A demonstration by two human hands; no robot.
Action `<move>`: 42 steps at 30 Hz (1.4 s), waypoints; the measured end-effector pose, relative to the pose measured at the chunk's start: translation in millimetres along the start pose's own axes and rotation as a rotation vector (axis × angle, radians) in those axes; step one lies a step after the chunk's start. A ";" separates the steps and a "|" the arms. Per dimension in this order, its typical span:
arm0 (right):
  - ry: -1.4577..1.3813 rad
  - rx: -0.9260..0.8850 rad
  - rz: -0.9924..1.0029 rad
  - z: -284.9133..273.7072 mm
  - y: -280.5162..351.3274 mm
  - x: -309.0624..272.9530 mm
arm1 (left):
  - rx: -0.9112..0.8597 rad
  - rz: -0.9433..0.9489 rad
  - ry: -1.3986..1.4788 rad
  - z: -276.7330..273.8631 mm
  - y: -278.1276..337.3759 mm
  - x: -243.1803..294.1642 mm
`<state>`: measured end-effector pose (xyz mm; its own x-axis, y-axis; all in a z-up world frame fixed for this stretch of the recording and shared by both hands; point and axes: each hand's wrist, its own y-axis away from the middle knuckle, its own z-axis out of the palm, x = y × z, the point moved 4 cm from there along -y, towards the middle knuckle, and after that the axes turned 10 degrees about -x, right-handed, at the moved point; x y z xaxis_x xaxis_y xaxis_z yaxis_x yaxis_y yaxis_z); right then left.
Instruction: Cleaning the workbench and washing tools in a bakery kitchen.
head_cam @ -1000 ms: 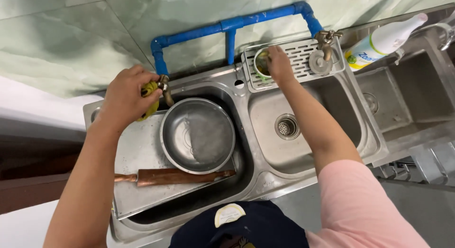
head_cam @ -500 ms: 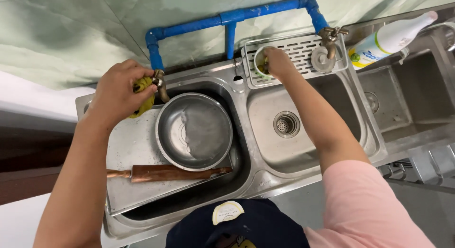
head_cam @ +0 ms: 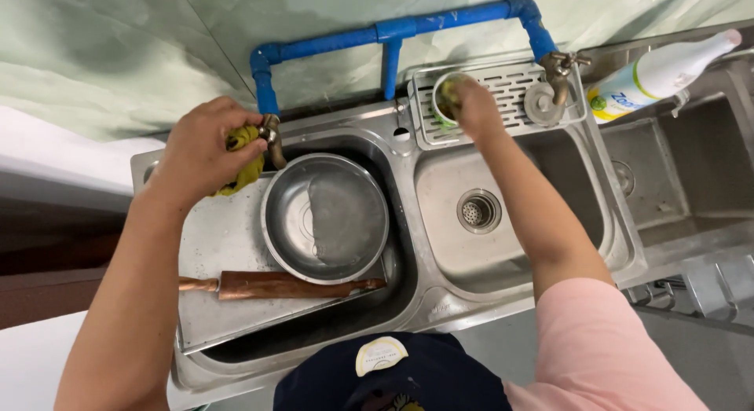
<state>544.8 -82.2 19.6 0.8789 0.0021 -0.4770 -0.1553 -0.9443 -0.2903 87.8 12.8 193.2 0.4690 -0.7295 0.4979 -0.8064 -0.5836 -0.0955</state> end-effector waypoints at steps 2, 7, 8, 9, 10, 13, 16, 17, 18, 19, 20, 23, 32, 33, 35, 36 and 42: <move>0.012 -0.053 0.027 15.0 -2.7 26.0 | -0.003 -0.015 0.021 -0.2 -0.3 -1.9; 0.096 -0.125 -0.071 24.0 -10.8 42.5 | -0.011 -0.003 0.027 1.8 -3.2 -3.5; 0.119 -0.165 -0.009 21.3 -15.1 37.6 | -0.018 -0.012 0.037 1.2 -4.1 -3.6; 0.136 -0.211 0.054 22.4 -15.6 30.5 | -0.029 -0.027 0.048 1.3 -0.5 -3.8; 0.134 -0.217 0.053 24.9 -13.8 30.2 | -0.032 -0.033 0.050 2.0 1.6 -4.3; 0.133 -0.238 0.070 26.3 -19.1 38.0 | -0.021 -0.010 0.023 0.6 -2.0 -3.8; 0.174 -0.185 -0.039 34.3 -19.0 38.0 | -0.017 -0.020 0.080 -0.4 1.7 -3.1; 0.182 -0.221 0.006 33.2 -20.4 36.8 | -0.028 -0.032 0.080 -1.3 1.1 -2.3; 0.190 -0.257 0.051 31.9 -21.8 35.6 | -0.040 -0.044 0.079 -2.3 0.4 -1.4; 0.192 -0.256 0.051 25.2 -22.3 31.5 | -0.038 -0.042 0.081 -0.7 0.4 -3.2; 0.185 -0.298 0.045 20.0 -22.8 27.3 | -0.036 -0.027 0.092 0.6 0.3 -4.6; 0.081 -0.389 0.179 -1.7 -28.1 16.8 | -0.024 -0.005 0.117 0.1 -1.6 -6.5; -0.354 -0.237 0.234 -20.3 -16.4 44.8 | -0.066 -0.077 0.108 -0.2 -2.4 -1.6; -0.566 -0.207 0.355 -19.0 -13.0 46.7 | -0.081 -0.113 0.082 -0.4 -1.7 -0.9; -0.927 -0.162 0.445 -21.5 -7.3 31.2 | -0.075 -0.126 0.083 -1.7 4.8 1.8; -1.288 -0.111 0.535 -20.7 -2.8 23.5 | -0.071 -0.140 0.086 -2.0 8.4 3.0; -0.809 0.059 0.436 10.4 8.6 66.5 | 0.111 -0.400 1.324 63.2 92.4 -95.4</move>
